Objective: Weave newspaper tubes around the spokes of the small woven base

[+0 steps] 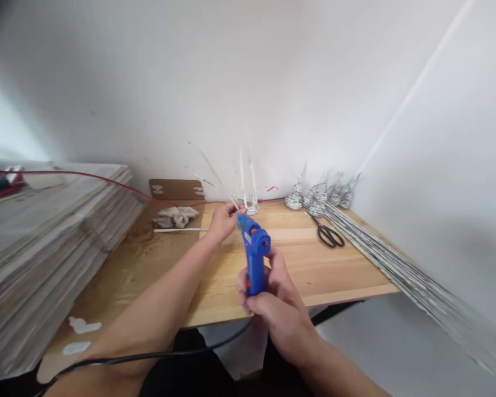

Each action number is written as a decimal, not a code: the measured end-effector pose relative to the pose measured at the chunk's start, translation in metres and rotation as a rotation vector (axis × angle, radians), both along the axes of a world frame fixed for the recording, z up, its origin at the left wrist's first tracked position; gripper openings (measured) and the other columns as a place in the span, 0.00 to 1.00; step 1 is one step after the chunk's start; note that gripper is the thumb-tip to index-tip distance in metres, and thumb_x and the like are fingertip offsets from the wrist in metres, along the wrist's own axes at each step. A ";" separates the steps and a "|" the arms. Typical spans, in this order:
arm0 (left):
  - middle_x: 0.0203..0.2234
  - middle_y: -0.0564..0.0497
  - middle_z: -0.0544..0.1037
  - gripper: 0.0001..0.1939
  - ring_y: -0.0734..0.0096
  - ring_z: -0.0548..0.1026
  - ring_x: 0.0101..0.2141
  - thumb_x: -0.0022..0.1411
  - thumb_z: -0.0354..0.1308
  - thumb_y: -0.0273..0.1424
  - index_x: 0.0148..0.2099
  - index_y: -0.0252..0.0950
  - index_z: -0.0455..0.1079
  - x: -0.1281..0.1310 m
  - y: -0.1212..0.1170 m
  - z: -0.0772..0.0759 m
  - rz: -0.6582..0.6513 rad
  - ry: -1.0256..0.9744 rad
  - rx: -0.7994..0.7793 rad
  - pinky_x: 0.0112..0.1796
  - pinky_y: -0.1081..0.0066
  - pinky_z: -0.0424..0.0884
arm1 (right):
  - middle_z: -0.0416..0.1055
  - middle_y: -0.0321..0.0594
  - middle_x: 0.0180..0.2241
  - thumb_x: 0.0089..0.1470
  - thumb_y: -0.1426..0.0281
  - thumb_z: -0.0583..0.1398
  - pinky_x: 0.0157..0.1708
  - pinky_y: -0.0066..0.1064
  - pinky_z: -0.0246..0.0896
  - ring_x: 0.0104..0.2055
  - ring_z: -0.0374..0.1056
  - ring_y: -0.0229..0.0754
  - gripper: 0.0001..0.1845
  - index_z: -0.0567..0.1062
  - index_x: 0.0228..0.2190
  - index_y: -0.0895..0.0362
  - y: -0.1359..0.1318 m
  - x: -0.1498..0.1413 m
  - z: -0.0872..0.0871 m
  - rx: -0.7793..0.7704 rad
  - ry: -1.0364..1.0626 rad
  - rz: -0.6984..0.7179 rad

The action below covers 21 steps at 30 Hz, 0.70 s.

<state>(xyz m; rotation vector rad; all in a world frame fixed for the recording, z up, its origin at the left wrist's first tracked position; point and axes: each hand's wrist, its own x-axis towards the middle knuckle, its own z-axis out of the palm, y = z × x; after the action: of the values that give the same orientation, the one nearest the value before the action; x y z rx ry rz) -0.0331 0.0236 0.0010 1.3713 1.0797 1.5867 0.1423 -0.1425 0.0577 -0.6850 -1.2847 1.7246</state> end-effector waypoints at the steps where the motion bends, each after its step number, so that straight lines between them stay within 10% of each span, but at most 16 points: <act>1: 0.25 0.52 0.75 0.11 0.72 0.76 0.25 0.56 0.62 0.37 0.36 0.34 0.71 0.000 0.000 0.001 -0.001 -0.020 -0.013 0.31 0.71 0.75 | 0.67 0.32 0.29 0.43 0.78 0.57 0.26 0.28 0.53 0.26 0.59 0.35 0.28 0.59 0.48 0.53 0.002 0.010 -0.006 -0.037 0.009 -0.063; 12: 0.28 0.52 0.78 0.19 0.75 0.76 0.26 0.48 0.70 0.39 0.39 0.31 0.74 0.002 -0.011 0.010 -0.093 -0.047 -0.092 0.34 0.70 0.77 | 0.53 0.24 0.17 0.54 0.68 0.63 0.21 0.27 0.41 0.19 0.46 0.31 0.13 0.63 0.38 0.54 0.037 0.039 -0.030 -0.082 -0.057 -0.309; 21: 0.26 0.51 0.78 0.19 0.74 0.77 0.25 0.52 0.67 0.39 0.41 0.30 0.75 0.004 -0.013 0.010 -0.038 0.020 -0.114 0.32 0.71 0.78 | 0.74 0.39 0.37 0.64 0.69 0.56 0.32 0.32 0.62 0.29 0.65 0.35 0.12 0.65 0.49 0.54 0.046 0.048 -0.038 0.197 -0.210 -0.217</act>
<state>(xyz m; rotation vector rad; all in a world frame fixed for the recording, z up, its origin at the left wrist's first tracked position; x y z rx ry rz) -0.0292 0.0105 0.0111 1.3262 1.1317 1.4652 0.1905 -0.0961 0.0198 -0.8716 -1.4443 1.3590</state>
